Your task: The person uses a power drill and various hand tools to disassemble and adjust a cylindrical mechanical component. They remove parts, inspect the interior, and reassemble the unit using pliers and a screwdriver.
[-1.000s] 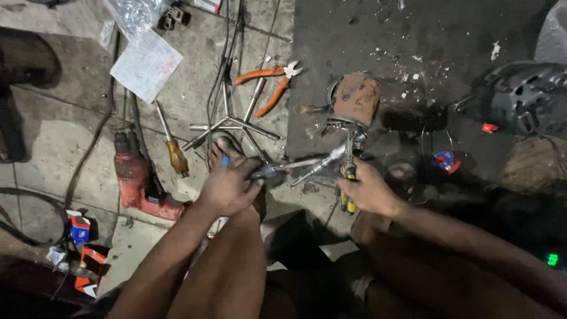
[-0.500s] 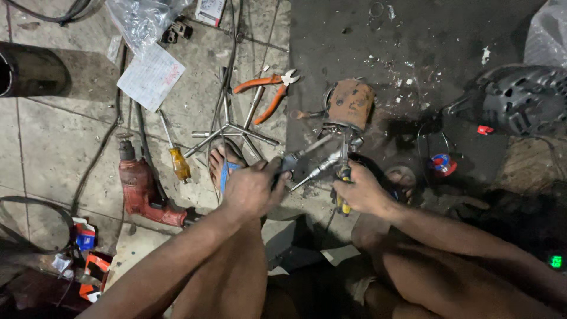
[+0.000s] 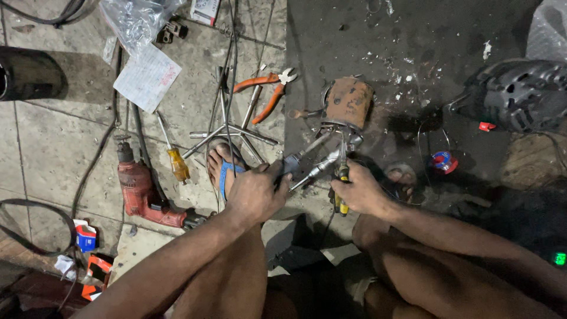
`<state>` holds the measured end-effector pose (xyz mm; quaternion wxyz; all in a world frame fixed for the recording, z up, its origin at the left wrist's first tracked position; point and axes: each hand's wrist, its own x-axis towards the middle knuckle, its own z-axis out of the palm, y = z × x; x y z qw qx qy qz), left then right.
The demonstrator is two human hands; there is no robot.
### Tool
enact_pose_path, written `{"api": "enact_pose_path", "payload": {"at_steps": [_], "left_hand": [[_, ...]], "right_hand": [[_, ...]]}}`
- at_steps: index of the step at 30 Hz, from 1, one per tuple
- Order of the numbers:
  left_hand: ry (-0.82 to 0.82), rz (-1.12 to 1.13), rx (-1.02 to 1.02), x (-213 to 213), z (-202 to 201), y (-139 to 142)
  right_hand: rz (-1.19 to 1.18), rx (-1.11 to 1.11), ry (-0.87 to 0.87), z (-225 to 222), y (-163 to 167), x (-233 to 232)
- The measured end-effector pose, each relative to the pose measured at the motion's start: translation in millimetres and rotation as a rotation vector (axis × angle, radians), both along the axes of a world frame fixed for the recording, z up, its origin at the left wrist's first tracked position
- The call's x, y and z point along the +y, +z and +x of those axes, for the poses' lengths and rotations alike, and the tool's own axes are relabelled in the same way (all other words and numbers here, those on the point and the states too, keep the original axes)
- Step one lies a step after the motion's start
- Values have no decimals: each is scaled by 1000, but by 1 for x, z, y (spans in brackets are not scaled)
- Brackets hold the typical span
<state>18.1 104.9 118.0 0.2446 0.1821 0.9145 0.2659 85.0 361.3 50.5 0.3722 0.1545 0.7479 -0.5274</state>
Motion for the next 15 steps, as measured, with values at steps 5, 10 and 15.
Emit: {"api": "enact_pose_path", "payload": {"at_steps": [5,10,15], "left_hand": [[-10,24,5,0,0,-1],[0,-17,-30,2,4,0],[0,-27,7,7,3,0]], "right_hand": [[-37,63,-30,0,0,1],[-20,48,-12,2,-4,1],[-33,38,-47,0,0,0]]}}
